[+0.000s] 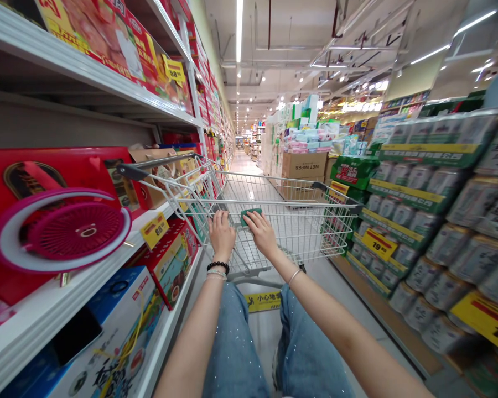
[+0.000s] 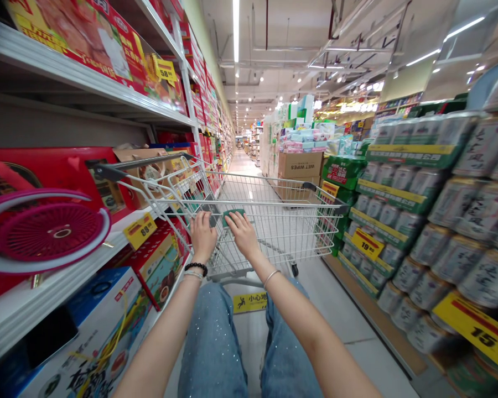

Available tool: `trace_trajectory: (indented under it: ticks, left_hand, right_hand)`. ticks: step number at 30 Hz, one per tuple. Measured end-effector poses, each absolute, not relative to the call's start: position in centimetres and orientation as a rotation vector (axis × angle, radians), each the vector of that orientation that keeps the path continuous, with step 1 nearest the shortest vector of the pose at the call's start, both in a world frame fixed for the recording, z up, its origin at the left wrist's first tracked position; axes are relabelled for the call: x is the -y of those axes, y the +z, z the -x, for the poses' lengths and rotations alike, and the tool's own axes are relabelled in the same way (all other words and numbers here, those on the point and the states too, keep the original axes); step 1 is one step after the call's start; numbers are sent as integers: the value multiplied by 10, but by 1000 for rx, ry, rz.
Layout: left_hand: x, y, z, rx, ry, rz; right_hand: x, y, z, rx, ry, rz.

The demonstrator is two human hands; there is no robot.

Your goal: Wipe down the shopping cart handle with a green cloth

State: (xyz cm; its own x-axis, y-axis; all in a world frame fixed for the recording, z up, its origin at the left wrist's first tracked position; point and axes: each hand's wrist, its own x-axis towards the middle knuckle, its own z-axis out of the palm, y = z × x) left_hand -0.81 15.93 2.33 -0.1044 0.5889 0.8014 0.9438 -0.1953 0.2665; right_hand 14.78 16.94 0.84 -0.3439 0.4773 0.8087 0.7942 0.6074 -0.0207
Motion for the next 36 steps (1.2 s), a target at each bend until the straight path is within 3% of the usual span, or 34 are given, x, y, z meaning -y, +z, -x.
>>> trace_trajectory:
  ticks: [16, 36]
  left_hand:
    - [-154, 26, 7, 1701, -1214, 1773]
    - [-156, 27, 10, 1717, -1253, 1760]
  right_hand:
    - [-167, 11, -164, 1921, -276, 919]
    - [-170, 13, -172, 1787, -405, 1034]
